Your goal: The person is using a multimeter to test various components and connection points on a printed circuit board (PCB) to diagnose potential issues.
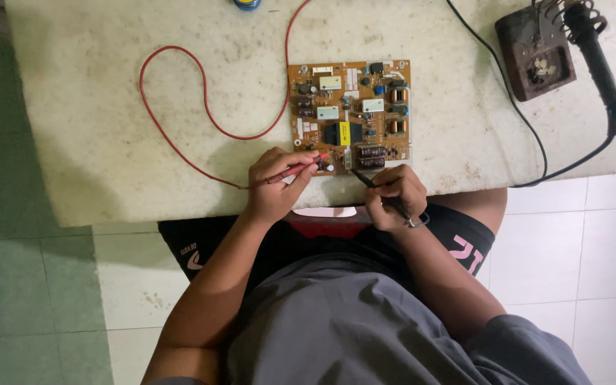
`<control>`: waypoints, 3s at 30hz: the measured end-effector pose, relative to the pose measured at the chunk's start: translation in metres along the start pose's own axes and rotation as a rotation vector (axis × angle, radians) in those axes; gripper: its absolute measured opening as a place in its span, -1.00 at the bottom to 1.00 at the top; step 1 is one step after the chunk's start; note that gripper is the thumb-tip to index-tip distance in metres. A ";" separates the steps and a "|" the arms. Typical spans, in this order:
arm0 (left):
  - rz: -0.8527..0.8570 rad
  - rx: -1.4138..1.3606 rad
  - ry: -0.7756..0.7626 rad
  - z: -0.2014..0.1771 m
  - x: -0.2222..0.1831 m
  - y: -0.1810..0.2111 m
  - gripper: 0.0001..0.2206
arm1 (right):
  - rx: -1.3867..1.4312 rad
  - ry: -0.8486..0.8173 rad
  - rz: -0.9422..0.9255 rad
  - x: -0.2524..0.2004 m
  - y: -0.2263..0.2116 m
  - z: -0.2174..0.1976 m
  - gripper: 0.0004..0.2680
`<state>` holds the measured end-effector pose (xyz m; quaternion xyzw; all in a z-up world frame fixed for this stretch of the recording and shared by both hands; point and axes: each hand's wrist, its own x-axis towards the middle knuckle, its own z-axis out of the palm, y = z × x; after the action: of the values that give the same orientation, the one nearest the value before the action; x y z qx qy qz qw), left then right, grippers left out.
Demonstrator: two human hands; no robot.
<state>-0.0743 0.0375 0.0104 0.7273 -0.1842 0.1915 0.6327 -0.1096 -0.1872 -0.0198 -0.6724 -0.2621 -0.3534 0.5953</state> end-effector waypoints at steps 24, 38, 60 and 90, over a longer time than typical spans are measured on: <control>-0.033 0.168 -0.068 -0.004 -0.002 -0.004 -0.92 | 0.040 -0.010 0.085 -0.003 0.003 -0.002 -0.85; -0.059 0.123 -0.077 -0.003 0.000 -0.001 -0.90 | 0.008 -0.032 0.066 -0.002 0.003 -0.001 -0.86; -0.084 0.107 -0.093 -0.005 0.003 0.001 -0.90 | 0.014 -0.070 0.036 -0.010 0.008 -0.004 -0.85; -0.081 0.105 -0.086 -0.004 0.004 0.001 -0.92 | 0.049 -0.066 0.009 -0.016 0.014 -0.005 -0.87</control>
<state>-0.0719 0.0416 0.0141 0.7740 -0.1713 0.1437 0.5924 -0.1096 -0.1935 -0.0406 -0.6701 -0.2870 -0.3219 0.6041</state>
